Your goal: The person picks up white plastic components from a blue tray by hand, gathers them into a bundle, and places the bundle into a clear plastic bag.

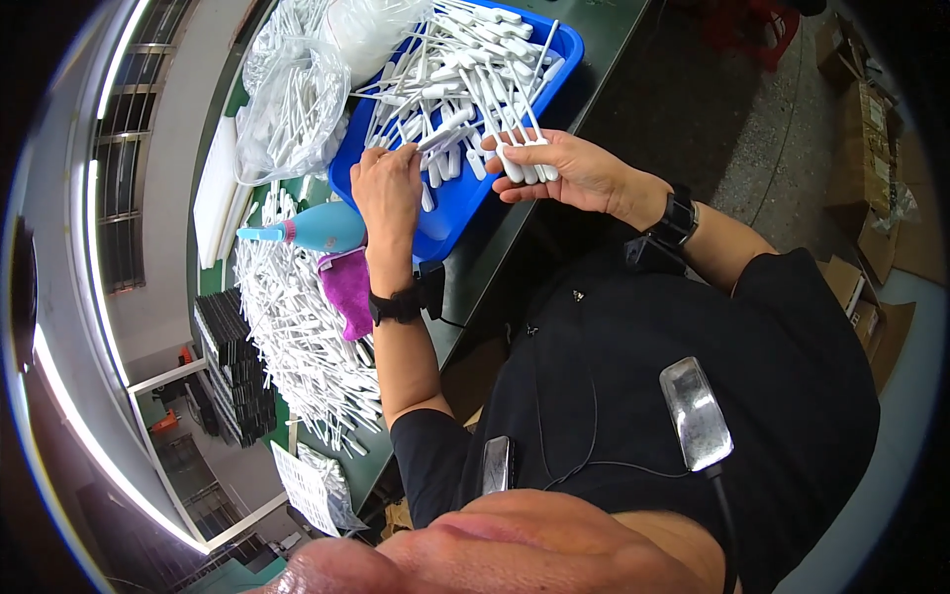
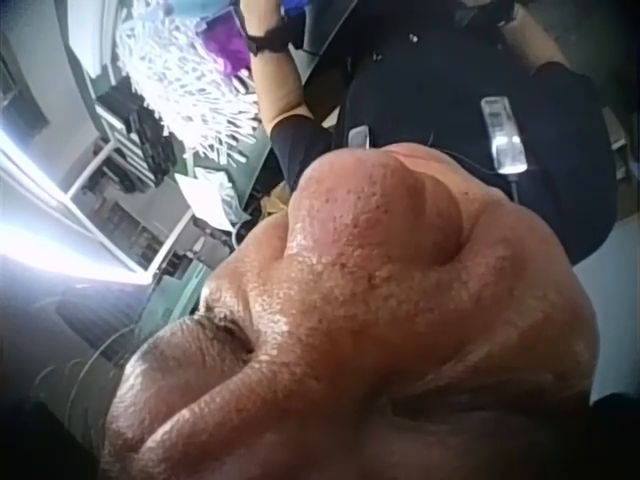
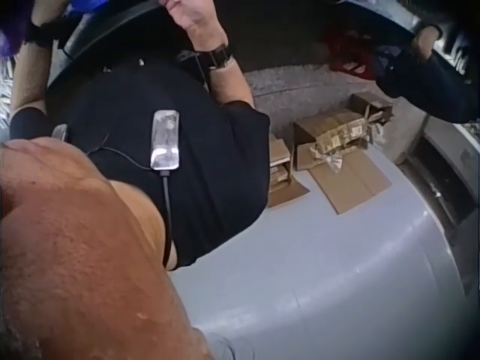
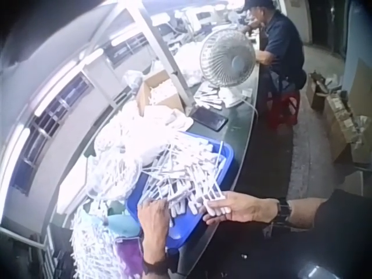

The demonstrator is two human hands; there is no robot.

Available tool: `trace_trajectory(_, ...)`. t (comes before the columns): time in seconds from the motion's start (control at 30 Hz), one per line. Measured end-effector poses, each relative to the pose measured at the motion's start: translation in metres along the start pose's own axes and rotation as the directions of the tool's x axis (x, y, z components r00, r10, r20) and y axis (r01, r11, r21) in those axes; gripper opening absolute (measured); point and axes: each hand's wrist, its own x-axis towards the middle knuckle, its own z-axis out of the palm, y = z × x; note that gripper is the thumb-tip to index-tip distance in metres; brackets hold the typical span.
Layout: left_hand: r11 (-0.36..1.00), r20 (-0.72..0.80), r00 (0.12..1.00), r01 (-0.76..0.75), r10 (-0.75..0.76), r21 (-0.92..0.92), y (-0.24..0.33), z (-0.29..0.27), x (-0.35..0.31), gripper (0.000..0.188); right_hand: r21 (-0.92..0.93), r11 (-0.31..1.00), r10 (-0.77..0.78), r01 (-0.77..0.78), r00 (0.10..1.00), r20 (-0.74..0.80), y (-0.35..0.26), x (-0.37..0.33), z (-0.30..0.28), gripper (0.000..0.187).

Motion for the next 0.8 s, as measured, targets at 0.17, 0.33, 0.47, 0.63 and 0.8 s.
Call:
trace_trajectory(0.17,0.995,-0.15,0.985,-0.093,0.087,-0.037,-0.002,-0.014,-0.001,0.011,0.025,1.0,0.013,-0.012,1.0,-0.02,-0.001,0.003,0.003,0.037)
trace_trajectory(0.33,0.922,-0.182,0.91,-0.385,0.372,-0.038,0.013,-0.04,-0.004,0.022,0.057,0.993,0.103,-0.101,0.994,-0.028,-0.006,0.0,0.005,0.035)
trace_trajectory(0.47,0.876,-0.102,0.873,-0.482,0.477,-0.025,0.039,-0.043,-0.011,0.032,-0.02,0.972,0.235,-0.234,0.97,0.068,-0.007,-0.002,0.008,0.036)
trace_trajectory(0.63,0.867,-0.14,0.861,-0.497,0.49,-0.023,0.055,-0.034,-0.014,0.037,-0.045,0.947,0.322,-0.319,0.935,0.149,0.003,0.003,-0.005,0.034)
trace_trajectory(0.8,0.992,-0.178,0.982,0.045,-0.065,-0.118,0.023,-0.013,-0.008,0.033,0.039,0.961,0.266,-0.275,0.952,0.15,0.0,0.002,0.003,0.027)
